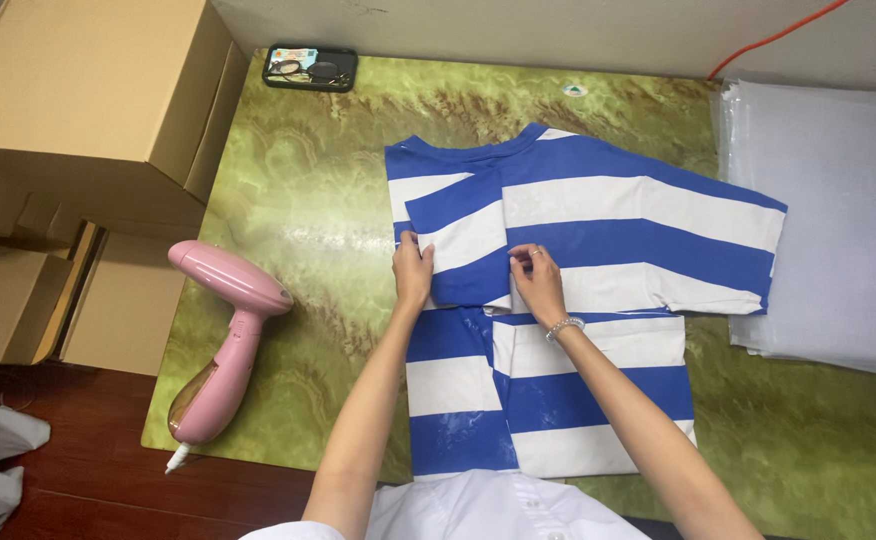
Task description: The person uses a handheld steamer to smooth out a striped blue and white shirt, then folds the shirt on a table and places it inside a clear plastic bag.
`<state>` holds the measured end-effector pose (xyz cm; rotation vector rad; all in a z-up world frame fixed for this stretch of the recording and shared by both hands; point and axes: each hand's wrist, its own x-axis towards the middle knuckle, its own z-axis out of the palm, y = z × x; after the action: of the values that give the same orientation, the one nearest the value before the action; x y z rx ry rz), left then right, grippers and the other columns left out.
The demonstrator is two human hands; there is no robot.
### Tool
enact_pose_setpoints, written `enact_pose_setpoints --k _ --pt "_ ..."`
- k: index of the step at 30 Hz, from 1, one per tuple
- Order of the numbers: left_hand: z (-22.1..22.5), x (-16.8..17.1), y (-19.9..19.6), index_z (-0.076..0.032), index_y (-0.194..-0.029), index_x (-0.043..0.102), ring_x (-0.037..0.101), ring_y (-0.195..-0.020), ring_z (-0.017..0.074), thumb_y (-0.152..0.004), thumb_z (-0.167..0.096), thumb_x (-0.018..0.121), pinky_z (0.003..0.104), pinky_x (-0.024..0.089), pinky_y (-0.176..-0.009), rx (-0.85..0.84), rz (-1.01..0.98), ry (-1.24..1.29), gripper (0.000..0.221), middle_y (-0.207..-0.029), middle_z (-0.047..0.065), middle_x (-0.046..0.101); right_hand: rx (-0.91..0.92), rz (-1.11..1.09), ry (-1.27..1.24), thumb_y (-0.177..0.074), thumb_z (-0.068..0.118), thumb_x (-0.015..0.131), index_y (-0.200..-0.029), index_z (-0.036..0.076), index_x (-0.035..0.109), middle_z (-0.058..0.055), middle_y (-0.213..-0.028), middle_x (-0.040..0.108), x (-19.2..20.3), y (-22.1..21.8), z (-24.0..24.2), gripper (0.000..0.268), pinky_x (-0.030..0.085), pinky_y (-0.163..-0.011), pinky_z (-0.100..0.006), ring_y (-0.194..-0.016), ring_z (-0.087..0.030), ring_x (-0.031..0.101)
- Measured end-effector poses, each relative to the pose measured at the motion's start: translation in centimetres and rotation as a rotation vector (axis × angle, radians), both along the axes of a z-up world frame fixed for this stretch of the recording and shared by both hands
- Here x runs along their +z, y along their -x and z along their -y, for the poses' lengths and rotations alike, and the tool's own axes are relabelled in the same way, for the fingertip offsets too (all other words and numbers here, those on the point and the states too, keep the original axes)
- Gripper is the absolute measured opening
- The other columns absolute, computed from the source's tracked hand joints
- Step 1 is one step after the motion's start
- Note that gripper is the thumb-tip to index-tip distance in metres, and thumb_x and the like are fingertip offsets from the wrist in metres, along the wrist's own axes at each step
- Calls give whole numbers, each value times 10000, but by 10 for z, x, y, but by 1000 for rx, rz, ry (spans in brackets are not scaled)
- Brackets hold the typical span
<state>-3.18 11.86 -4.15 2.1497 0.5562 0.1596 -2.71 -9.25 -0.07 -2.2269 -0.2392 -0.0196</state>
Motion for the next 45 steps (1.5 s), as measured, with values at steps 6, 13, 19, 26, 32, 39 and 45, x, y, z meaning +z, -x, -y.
enact_pose_setpoints --k 6,13,19,26,32,39,45 --pt "14 24 13 -29 -1147 399 524 -939 360 -772 -67 582 455 483 -764 113 135 -281 419 -1021 132 412 29 51 54 -851 119 533 -948 86 567 -75 -885 553 11 -3 -3 108 505 -737 -327 -876 -251 597" --pt "36 34 9 -95 -1320 380 270 -1285 283 -914 -274 409 509 204 -1011 -207 162 -643 444 -1396 135 295 173 315 276 -907 140 455 -1091 15 525 -148 -1117 509 35 -2 -21 233 428 -873 -398 -1080 -289 498" --pt "34 27 5 -165 -1332 353 190 -1327 230 -925 -391 284 492 102 -1049 -202 51 -681 471 -1438 73 224 436 249 534 -947 372 287 -1350 72 282 -123 -1417 249 -4 -27 -45 502 158 -1054 -424 -1299 -256 235" --pt "34 30 2 -199 -1349 313 161 -1332 208 -916 -414 260 479 70 -1056 -211 -15 -682 486 -1451 46 185 300 140 581 -921 468 244 -1383 84 195 -111 -1458 120 -7 -91 -53 603 72 -1075 -460 -1337 -254 125" --pt "33 23 -1 -218 -1358 288 160 -1333 197 -910 -437 255 485 82 -1056 -206 -21 -688 499 -1455 32 168 302 150 614 -926 476 214 -1398 128 155 -70 -1466 80 -12 -78 -40 590 73 -1073 -466 -1336 -244 110" --pt "27 19 -9 -223 -1367 265 144 -1339 194 -913 -445 246 491 75 -1059 -224 -13 -685 506 -1461 27 146 392 -18 490 -912 380 321 -1360 264 283 49 -1446 179 1 -12 11 465 87 -1062 -439 -1328 -189 136" --pt "4 17 -27 -226 -1365 276 147 -1339 191 -913 -455 249 492 84 -1057 -254 -4 -700 507 -1460 22 156 113 56 474 -911 350 363 -1348 208 333 -43 -1443 206 2 14 10 460 98 -1053 -448 -1322 -242 157"
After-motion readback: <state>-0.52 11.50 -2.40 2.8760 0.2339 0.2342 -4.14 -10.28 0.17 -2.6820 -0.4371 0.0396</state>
